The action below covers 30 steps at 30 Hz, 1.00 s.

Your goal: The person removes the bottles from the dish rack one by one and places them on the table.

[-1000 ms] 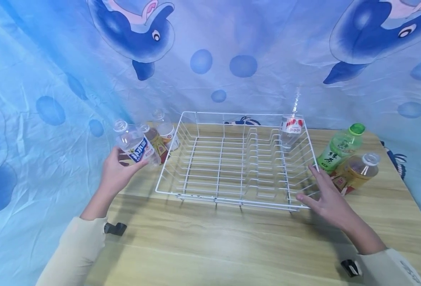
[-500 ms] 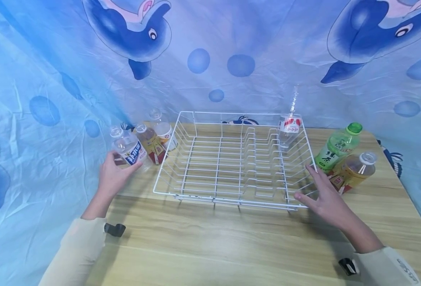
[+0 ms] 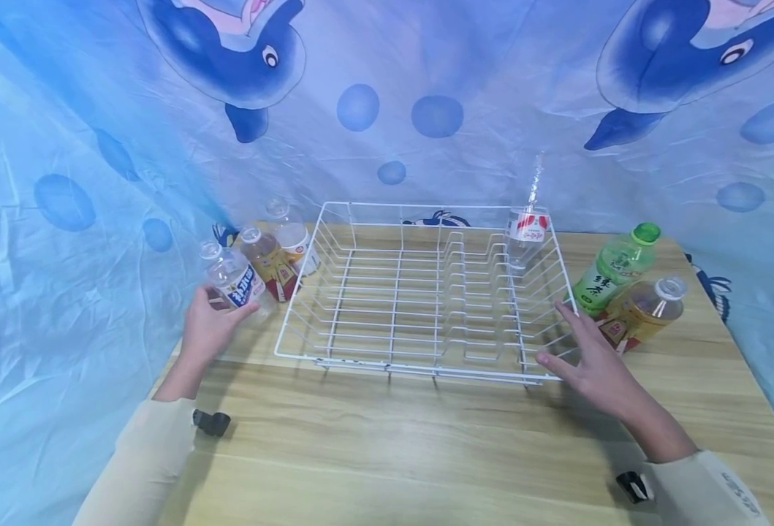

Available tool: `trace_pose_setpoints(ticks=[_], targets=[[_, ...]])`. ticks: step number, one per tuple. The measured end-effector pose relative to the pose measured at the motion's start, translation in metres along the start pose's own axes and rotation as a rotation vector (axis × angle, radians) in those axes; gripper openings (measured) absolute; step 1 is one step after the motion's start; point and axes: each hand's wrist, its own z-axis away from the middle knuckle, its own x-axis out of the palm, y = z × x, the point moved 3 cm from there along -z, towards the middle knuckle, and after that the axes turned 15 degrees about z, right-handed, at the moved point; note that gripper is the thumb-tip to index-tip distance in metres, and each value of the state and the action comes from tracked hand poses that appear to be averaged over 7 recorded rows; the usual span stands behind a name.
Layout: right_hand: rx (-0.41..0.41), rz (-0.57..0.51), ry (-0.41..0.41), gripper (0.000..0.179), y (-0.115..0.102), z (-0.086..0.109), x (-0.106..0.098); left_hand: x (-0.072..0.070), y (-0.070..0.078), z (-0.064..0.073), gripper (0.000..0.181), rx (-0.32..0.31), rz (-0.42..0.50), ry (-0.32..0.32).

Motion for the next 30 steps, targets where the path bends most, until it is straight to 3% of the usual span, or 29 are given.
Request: trace_pose_setpoints(ticks=[11,30], targets=[[0.009,0.009,-0.003,0.091,-0.002,-0.002,-0.002,0.004,-0.007,-0.003,0.093,0.045,0.015,0.003],[0.032,-0.01,-0.025,0.09,-0.002,0.0,0.001,0.013,-0.02,-0.003,0.098,0.004,0.064,-0.026]])
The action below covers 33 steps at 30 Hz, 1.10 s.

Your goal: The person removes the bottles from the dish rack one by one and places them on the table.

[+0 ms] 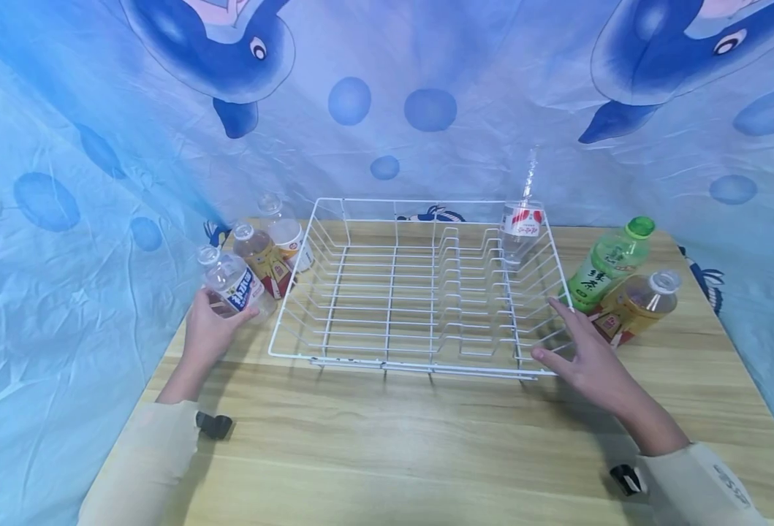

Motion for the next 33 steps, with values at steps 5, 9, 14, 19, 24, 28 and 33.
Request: trace_pose_setpoints(ticks=[5,9,14,19,24,28,33], targets=[[0.004,0.009,-0.004,0.091,-0.001,-0.002,0.001,0.001,-0.005,0.003,0.118,0.0,0.013,-0.002],[0.008,0.006,-0.009,0.091,-0.002,-0.003,0.001,0.001,0.0,0.007,0.135,0.008,-0.026,0.042],[0.01,0.002,-0.011,0.091,-0.003,-0.002,0.001,0.002,0.011,0.011,0.142,0.046,-0.077,0.095],[0.016,0.005,-0.014,0.091,-0.002,-0.001,0.001,0.004,0.025,0.018,0.148,0.133,-0.095,0.114],[0.013,0.008,-0.013,0.091,-0.002,-0.001,0.0,0.006,0.04,0.026,0.146,0.249,-0.14,0.153],[0.012,0.012,-0.011,0.09,-0.002,-0.002,-0.001,0.006,0.051,0.033,0.139,0.374,-0.136,0.217],[0.015,0.013,-0.017,0.09,-0.001,-0.002,-0.001,0.007,0.067,0.041,0.114,0.642,-0.05,0.292]])
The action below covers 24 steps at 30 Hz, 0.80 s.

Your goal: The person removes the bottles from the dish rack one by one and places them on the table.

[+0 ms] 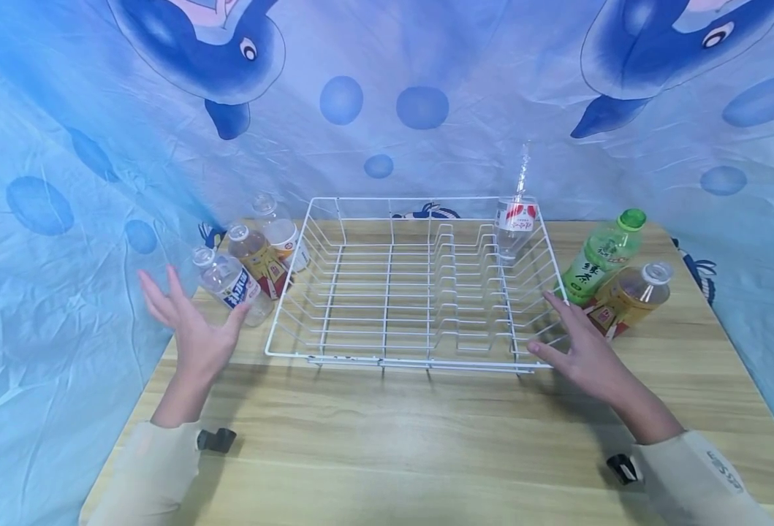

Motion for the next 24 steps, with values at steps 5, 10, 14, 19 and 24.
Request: trace_pose_setpoints(ticks=[5,10,14,19,24], targets=[[0.004,0.001,0.002,0.09,0.0,0.001,0.0,0.009,0.021,-0.003,0.096,0.213,0.129,0.061],[0.014,0.003,0.0,0.091,-0.001,0.001,0.0,0.021,0.036,-0.002,0.091,0.303,0.179,0.029],[0.015,0.004,0.0,0.092,0.0,0.002,0.0,0.031,0.044,0.001,0.087,0.331,0.181,-0.069],[0.011,0.005,0.006,0.091,0.0,0.002,0.001,0.042,0.046,0.007,0.085,0.293,0.172,-0.214],[0.003,0.009,0.016,0.091,0.0,0.002,0.0,0.052,0.047,0.01,0.089,0.24,0.151,-0.349]])
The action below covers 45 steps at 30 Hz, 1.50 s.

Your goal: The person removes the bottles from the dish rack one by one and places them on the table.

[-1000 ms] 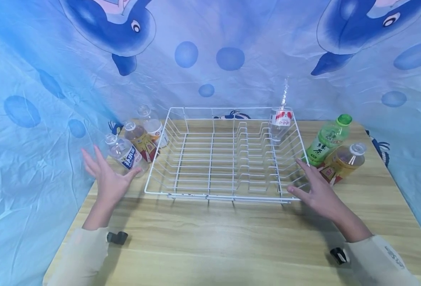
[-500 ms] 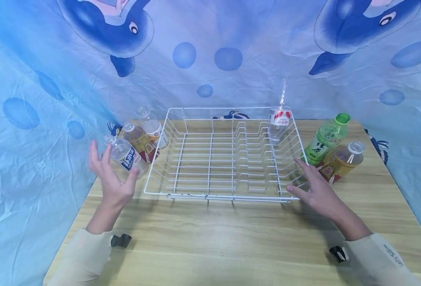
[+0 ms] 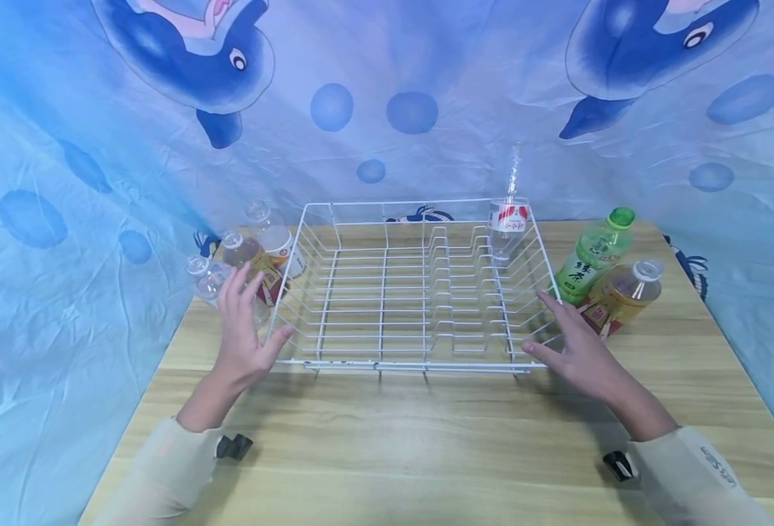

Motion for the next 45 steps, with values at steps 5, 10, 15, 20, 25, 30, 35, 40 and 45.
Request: trace_pose_setpoints(ticks=[5,10,15,20,25,30,35,40,45], targets=[[-0.001,-0.005,0.009,0.092,0.002,0.002,0.0,0.011,0.004,-0.004,0.093,-0.043,-0.025,-0.147],[0.0,-0.013,0.006,0.091,0.002,0.001,0.0,0.019,0.011,-0.012,0.096,-0.047,-0.062,-0.288],[-0.002,-0.03,0.003,0.09,0.002,0.0,0.002,0.029,0.016,-0.024,0.095,-0.04,-0.105,-0.411],[-0.008,-0.032,0.014,0.089,0.002,0.0,-0.001,0.045,0.024,-0.038,0.095,-0.015,-0.141,-0.523],[-0.007,-0.025,0.012,0.089,0.002,0.001,-0.001,0.062,0.034,-0.052,0.095,0.055,-0.17,-0.593],[0.005,-0.032,0.007,0.089,0.003,0.001,0.0,0.078,0.046,-0.069,0.098,0.105,-0.207,-0.672],[-0.003,-0.04,0.011,0.088,0.005,0.001,0.001,0.096,0.057,-0.087,0.096,0.157,-0.24,-0.741],[-0.001,-0.043,0.011,0.089,0.005,0.0,0.0,0.115,0.063,-0.103,0.098,0.203,-0.272,-0.789],[0.001,-0.04,0.015,0.09,0.005,0.001,0.0,0.13,0.066,-0.115,0.101,0.277,-0.301,-0.838]])
